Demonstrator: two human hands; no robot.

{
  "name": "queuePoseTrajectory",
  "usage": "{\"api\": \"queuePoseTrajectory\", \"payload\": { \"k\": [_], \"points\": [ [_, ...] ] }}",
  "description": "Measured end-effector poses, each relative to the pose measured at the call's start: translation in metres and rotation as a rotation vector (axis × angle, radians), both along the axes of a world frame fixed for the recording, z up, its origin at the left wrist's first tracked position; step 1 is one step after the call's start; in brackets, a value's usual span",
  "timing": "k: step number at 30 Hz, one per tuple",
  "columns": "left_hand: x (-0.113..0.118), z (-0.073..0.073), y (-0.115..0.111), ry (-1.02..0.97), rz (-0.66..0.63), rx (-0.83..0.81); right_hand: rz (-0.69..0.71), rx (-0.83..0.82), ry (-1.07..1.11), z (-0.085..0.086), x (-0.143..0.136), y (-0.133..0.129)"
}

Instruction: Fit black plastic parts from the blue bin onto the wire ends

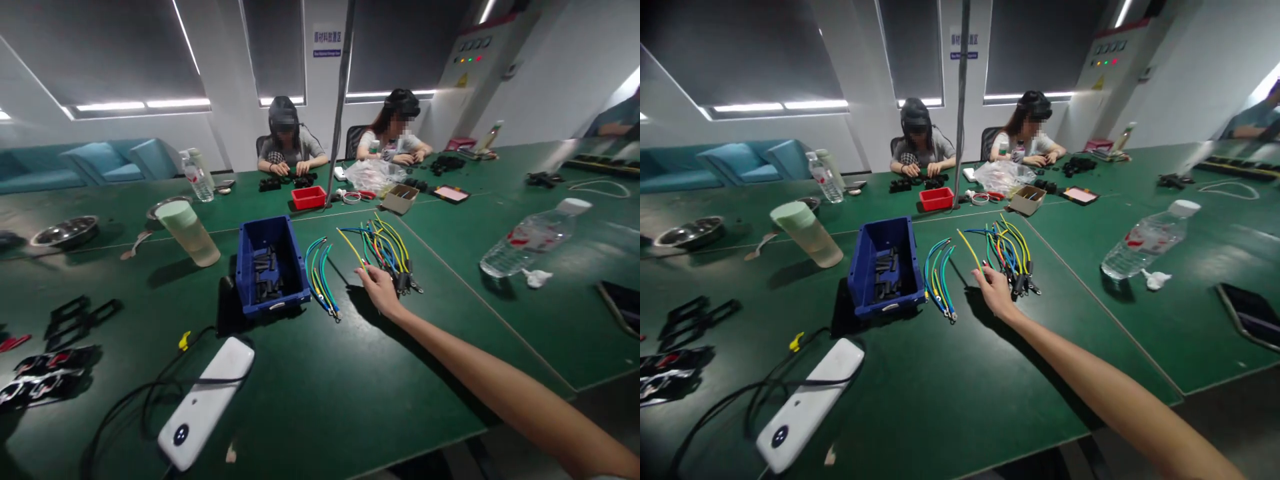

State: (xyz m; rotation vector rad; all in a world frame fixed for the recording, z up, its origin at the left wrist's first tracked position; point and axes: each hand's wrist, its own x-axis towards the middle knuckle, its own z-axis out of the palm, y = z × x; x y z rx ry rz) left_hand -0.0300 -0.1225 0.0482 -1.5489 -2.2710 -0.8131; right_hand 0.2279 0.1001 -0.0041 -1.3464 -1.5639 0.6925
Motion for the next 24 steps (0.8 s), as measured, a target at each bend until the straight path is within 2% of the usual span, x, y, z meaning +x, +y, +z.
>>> {"api": "queuePoseTrajectory", "payload": {
  "k": [1,2,4,5,6,9,11,13,15,18,24],
  "points": [
    [0.015,-0.001,0.009,0.017,-0.117,0.018,0.009,-0.016,0.037,-0.001,0.001,0.000],
    [0.027,0.001,0.020,0.045,-0.289,0.044,0.017,-0.031,0.079,-0.002,0.003,0.000],
    [0.041,0.010,0.052,0.125,-0.605,0.069,0.028,-0.049,0.153,-0.005,0.006,0.001],
    [0.041,0.017,0.071,0.165,-0.674,0.049,0.033,-0.052,0.183,-0.006,0.008,0.001],
    [0.039,0.023,0.092,0.196,-0.638,-0.002,0.035,-0.051,0.208,-0.007,0.009,0.001],
    [0.020,0.034,0.154,0.264,-0.398,-0.221,0.040,-0.030,0.252,-0.007,0.012,-0.002],
    [0.007,0.033,0.187,0.265,-0.304,-0.381,0.044,-0.017,0.269,-0.004,0.013,-0.004],
    [-0.001,0.026,0.211,0.232,-0.275,-0.535,0.043,-0.011,0.281,-0.002,0.013,-0.006],
    [-0.006,0.016,0.227,0.195,-0.269,-0.612,0.033,-0.009,0.289,0.000,0.013,-0.008],
    [-0.009,0.004,0.237,0.168,-0.285,-0.634,0.024,-0.020,0.279,0.001,0.012,-0.008],
    [-0.012,-0.002,0.237,0.164,-0.323,-0.558,-0.008,-0.023,0.261,0.002,0.009,-0.008]
  ]
}}
